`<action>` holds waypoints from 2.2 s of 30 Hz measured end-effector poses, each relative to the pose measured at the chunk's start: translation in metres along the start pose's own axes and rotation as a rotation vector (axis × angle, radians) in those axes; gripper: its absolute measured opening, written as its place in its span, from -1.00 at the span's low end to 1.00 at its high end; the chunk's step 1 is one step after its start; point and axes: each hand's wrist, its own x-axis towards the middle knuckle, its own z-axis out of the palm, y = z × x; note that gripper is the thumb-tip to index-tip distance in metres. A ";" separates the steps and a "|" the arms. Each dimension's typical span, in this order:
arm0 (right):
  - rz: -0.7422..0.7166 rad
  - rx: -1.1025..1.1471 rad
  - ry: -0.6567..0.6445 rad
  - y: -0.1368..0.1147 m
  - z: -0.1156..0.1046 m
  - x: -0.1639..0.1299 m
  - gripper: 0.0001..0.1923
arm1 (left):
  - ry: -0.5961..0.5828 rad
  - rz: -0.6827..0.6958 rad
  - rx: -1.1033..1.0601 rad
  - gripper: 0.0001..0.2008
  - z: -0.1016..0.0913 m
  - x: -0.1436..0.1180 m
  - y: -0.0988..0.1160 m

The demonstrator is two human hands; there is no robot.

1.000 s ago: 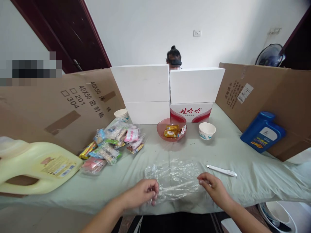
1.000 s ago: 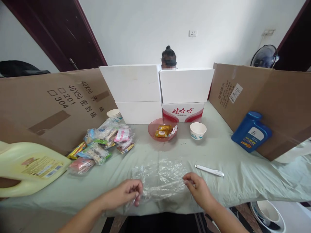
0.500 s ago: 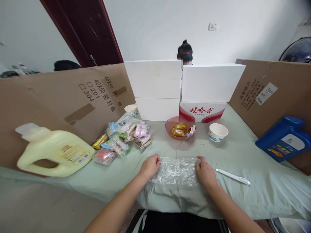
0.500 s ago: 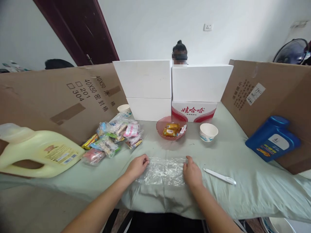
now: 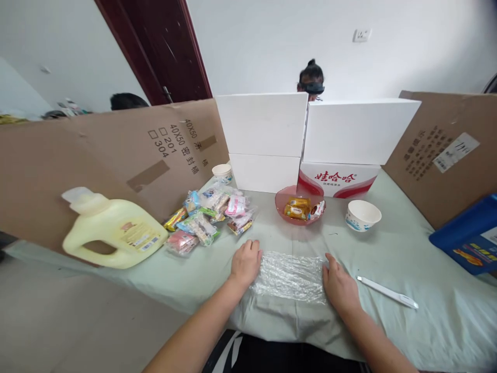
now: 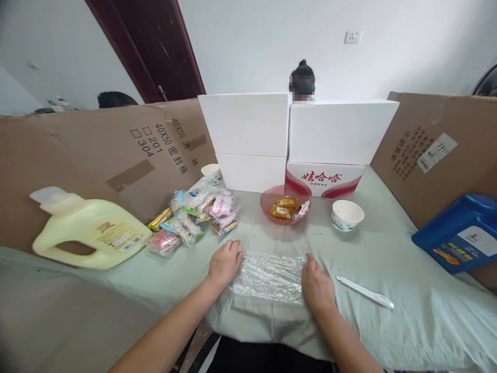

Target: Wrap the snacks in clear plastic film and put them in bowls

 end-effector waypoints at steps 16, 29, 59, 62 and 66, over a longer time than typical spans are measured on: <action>-0.253 -0.025 0.118 0.008 -0.027 -0.007 -0.66 | -0.225 0.790 -0.200 -0.37 0.045 -0.023 0.054; -0.371 -0.020 -0.080 -0.009 0.010 -0.009 -0.34 | 0.017 0.185 0.057 -0.54 0.023 -0.046 -0.081; -0.388 -0.045 0.044 -0.006 0.027 -0.010 -0.34 | -0.352 -0.231 -1.235 -0.68 0.021 -0.047 -0.033; -0.390 -0.042 0.030 -0.006 0.024 -0.010 -0.32 | -0.657 -0.185 -1.221 -0.58 0.011 -0.052 -0.039; -0.383 -0.036 0.023 -0.006 0.024 -0.009 -0.33 | -0.667 -0.143 -0.959 -0.78 0.006 -0.056 -0.048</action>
